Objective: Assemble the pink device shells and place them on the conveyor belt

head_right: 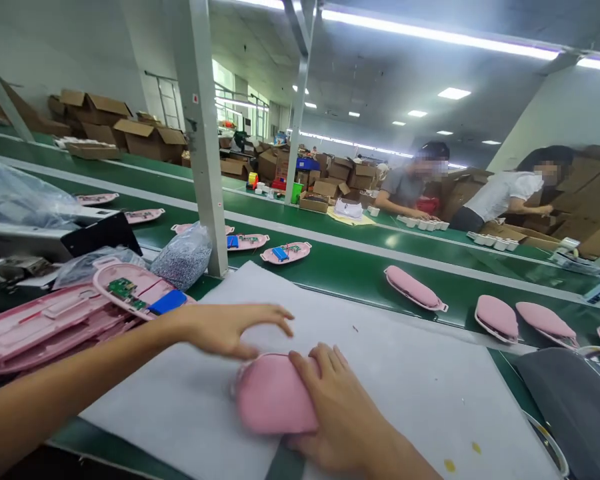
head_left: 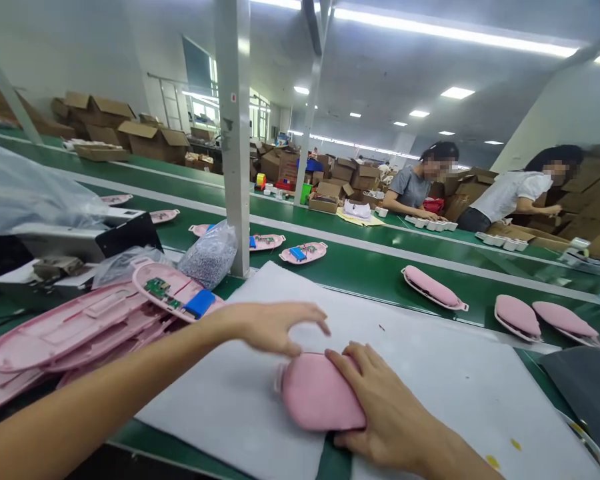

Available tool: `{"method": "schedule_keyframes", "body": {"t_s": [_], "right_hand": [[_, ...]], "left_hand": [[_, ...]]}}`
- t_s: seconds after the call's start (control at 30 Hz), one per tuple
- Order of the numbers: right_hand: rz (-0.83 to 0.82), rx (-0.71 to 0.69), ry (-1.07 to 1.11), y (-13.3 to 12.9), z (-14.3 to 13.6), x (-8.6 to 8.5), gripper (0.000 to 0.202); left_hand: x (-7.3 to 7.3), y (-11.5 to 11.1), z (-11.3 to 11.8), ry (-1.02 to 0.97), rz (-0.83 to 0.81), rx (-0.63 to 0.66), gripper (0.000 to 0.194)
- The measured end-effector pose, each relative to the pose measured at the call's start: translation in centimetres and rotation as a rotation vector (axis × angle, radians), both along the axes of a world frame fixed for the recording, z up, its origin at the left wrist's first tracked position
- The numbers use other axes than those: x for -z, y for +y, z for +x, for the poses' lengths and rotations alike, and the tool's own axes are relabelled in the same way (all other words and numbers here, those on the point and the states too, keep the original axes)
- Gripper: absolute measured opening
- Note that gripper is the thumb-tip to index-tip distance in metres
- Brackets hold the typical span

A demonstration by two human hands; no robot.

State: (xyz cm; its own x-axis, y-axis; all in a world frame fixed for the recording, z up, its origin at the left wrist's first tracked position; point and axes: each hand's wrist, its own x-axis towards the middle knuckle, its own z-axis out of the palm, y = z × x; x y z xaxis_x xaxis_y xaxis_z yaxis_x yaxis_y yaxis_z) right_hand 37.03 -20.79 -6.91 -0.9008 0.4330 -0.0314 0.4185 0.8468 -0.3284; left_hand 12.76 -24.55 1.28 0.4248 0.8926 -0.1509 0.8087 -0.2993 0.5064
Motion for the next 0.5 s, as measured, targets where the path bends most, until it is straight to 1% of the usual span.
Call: {"method": "schedule_keyframes", "body": {"t_s": [0.07, 0.13, 0.17, 0.23, 0.27, 0.33, 0.37, 0.43, 0.47, 0.5], "right_hand": [[-0.052, 0.012, -0.008, 1.0, -0.2, -0.2, 0.096], [-0.047, 0.033, -0.023, 2.6, -0.1, -0.4, 0.097], [-0.021, 0.073, -0.010, 3.8, 0.1, -0.5, 0.095], [0.063, 0.224, 0.071, 7.5, 0.3, -0.9, 0.090], [0.122, 0.339, 0.124, 9.9, 0.2, -1.0, 0.084], [0.250, 0.560, 0.176, 15.4, -0.6, -1.1, 0.072], [0.297, 0.632, 0.164, 18.2, -1.3, -1.0, 0.069], [0.334, 0.689, 0.111, 23.2, -3.1, -0.8, 0.067], [0.325, 0.687, 0.093, 24.9, -4.0, -0.7, 0.067], [0.304, 0.681, 0.086, 26.0, -4.8, -0.7, 0.067]], "left_hand": [[-0.8, 5.7, -1.4, 0.079, 0.111, -0.192, 0.044], [-0.8, 12.1, -3.2, 0.155, 0.174, -0.375, 0.035], [-0.5, 15.1, -4.1, 0.188, 0.189, -0.454, 0.033], [0.4, 20.5, -5.9, 0.238, 0.201, -0.577, 0.032], [0.9, 22.7, -6.7, 0.259, 0.197, -0.625, 0.032], [1.7, 26.1, -8.3, 0.287, 0.171, -0.676, 0.032], [1.9, 27.3, -9.0, 0.294, 0.156, -0.684, 0.031], [2.0, 28.9, -10.1, 0.294, 0.134, -0.681, 0.027], [2.0, 29.3, -10.4, 0.288, 0.137, -0.673, 0.027], [2.1, 29.5, -10.3, 0.278, 0.146, -0.660, 0.027]]}}
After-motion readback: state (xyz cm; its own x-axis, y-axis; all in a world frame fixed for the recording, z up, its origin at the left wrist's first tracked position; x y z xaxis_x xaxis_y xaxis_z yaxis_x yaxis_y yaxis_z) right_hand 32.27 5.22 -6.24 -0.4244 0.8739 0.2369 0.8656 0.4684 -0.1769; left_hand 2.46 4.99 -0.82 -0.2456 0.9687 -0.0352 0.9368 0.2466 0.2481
